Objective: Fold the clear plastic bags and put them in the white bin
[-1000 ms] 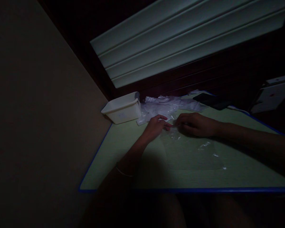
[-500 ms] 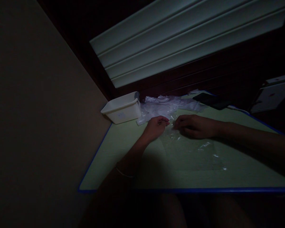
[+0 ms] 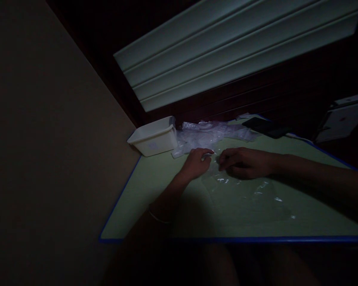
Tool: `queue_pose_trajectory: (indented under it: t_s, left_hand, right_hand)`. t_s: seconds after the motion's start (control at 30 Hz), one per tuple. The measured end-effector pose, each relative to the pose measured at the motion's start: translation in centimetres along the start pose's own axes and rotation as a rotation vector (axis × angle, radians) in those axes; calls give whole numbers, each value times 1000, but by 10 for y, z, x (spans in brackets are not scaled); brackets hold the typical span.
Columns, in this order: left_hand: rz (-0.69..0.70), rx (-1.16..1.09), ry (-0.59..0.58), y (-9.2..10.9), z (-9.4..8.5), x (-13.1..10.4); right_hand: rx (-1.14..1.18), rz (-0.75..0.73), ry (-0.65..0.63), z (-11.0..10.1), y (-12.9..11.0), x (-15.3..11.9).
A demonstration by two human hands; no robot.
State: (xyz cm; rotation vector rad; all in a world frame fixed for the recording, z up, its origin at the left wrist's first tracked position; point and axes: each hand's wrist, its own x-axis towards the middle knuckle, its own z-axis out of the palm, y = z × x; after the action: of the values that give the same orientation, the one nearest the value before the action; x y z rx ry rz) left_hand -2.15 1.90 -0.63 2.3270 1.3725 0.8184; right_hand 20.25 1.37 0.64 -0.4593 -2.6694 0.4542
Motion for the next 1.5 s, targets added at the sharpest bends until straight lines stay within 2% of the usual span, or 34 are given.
queue_pose_trajectory:
  t_s: [0.4, 0.63, 0.7, 0.77, 0.87, 0.93, 1.0, 1.17, 1.37, 1.5]
  left_hand:
    - [13, 42, -26, -3, 7, 3]
    - [7, 5, 28, 0, 5, 5]
    - [16, -43, 49, 1, 2, 6]
    - [22, -99, 65, 1, -1, 6]
    - [11, -183, 82, 2, -5, 6]
    - [1, -234, 97, 5, -6, 6]
    - [-8, -286, 104, 8, -8, 5]
    - [31, -388, 76, 14, -12, 4]
    - [77, -453, -17, 15, -13, 1]
    - [91, -462, -62, 13, -14, 1]
  right_hand:
    - [17, -5, -15, 3, -7, 2]
    - [20, 2, 8, 3, -6, 2]
    - [28, 17, 62, 1, -4, 1]
    - [2, 81, 174, -1, 0, 1]
    - [-87, 290, 364, -3, 7, 0]
    - [-115, 417, 412, -4, 10, 0]
    - [-104, 459, 394, -5, 10, -1]
    - [-96, 415, 301, -5, 7, -2]
    - [-109, 483, 358, -5, 13, -4]
    - [-78, 426, 329, -5, 14, -4]
